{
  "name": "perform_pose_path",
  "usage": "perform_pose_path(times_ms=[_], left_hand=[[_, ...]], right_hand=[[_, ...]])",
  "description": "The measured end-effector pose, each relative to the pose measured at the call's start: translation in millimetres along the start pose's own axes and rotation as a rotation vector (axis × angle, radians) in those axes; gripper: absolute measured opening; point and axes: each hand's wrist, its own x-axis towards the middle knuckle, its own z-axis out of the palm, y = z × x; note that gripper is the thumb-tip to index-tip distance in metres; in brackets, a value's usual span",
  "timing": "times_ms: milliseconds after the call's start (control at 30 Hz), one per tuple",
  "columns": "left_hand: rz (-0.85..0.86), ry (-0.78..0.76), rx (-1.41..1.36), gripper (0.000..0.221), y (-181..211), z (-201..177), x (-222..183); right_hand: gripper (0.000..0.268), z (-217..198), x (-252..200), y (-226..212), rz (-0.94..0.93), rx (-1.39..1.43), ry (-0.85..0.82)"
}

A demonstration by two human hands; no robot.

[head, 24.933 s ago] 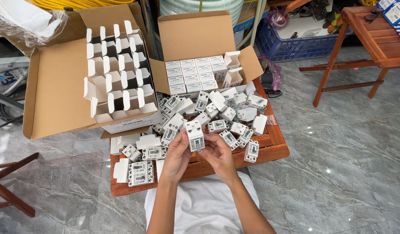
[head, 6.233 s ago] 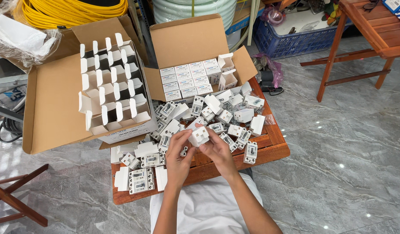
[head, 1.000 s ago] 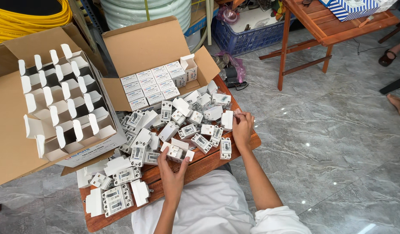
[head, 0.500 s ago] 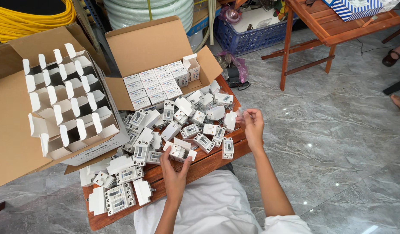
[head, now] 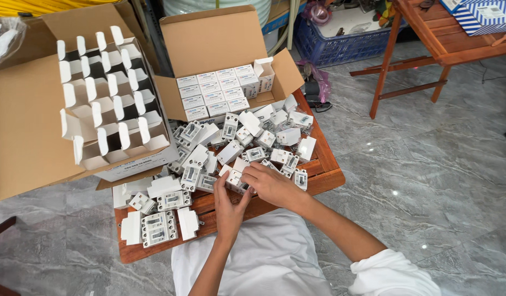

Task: The person sorts white circuit breakers by picking them up from a pile and placing them into partitioned cardboard boxes.

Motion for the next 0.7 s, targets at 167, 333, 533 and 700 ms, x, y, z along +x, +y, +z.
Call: perform_pose_path(times_ms=[167,333,533,700], left_hand=[[0.001,-0.012,-0.012,0.086,-2.6,0.0,0.3],[0.006,-0.028,-0.036,0.085,-4.0,-0.6,-0.3],[0.033,-0.034,-0.012,0.087,-7.7,-1.5,-0.9],[0.083,0.002,-0.006,0.105,-4.3,0.9,-4.2]], right_hand=[[0.006,15.0,-4.8,16.1,-0.108,-0.211,-0.059],[0.009,12.7,0.4,1.0,-0.142,-0.221,-0.014],[0.024,7.0,-5.1,-2.4,0.015,0.176,0.032],[0.038,-14.2,-14.9,-20.1,0.239,0.376,0.103]])
